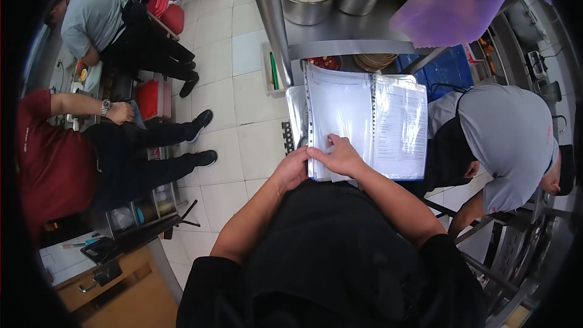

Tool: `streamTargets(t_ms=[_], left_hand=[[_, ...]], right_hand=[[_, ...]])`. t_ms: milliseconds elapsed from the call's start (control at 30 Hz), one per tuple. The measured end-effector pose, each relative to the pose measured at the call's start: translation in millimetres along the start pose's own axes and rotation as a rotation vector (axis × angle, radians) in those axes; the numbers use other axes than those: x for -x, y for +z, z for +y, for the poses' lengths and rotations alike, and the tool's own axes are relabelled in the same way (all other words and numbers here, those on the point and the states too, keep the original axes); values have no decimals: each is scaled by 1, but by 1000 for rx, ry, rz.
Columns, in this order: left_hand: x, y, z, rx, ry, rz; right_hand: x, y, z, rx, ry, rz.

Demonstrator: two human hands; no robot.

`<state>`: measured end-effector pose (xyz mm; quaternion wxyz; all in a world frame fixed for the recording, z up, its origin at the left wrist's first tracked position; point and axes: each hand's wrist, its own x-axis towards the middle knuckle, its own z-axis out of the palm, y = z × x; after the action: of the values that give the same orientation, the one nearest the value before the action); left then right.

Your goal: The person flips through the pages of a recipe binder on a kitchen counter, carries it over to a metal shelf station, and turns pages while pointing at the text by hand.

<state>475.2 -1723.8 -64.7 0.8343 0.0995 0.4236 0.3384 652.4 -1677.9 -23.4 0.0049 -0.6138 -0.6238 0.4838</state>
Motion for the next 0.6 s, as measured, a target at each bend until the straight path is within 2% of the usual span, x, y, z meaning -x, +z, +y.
streamTargets(t_ms=[167,267,400,433,533,600], left_hand=[[-1,24,0,-144,6,-63],[-3,27,-7,-145,-5,-76],[-1,23,-19,-153,60,26],[1,19,-22,-150,90,64],[9,14,-24,-106,132,221],[10,10,-31,-80,176,274]], right_hand=[[-8,-9,25,-232,3,21],[4,-32,27,-295,-26,-88],[-6,-32,74,-432,-2,97],[7,-45,68,-599,61,83],[21,-62,93,-1006,29,146],[44,-85,103,-1110,36,158]])
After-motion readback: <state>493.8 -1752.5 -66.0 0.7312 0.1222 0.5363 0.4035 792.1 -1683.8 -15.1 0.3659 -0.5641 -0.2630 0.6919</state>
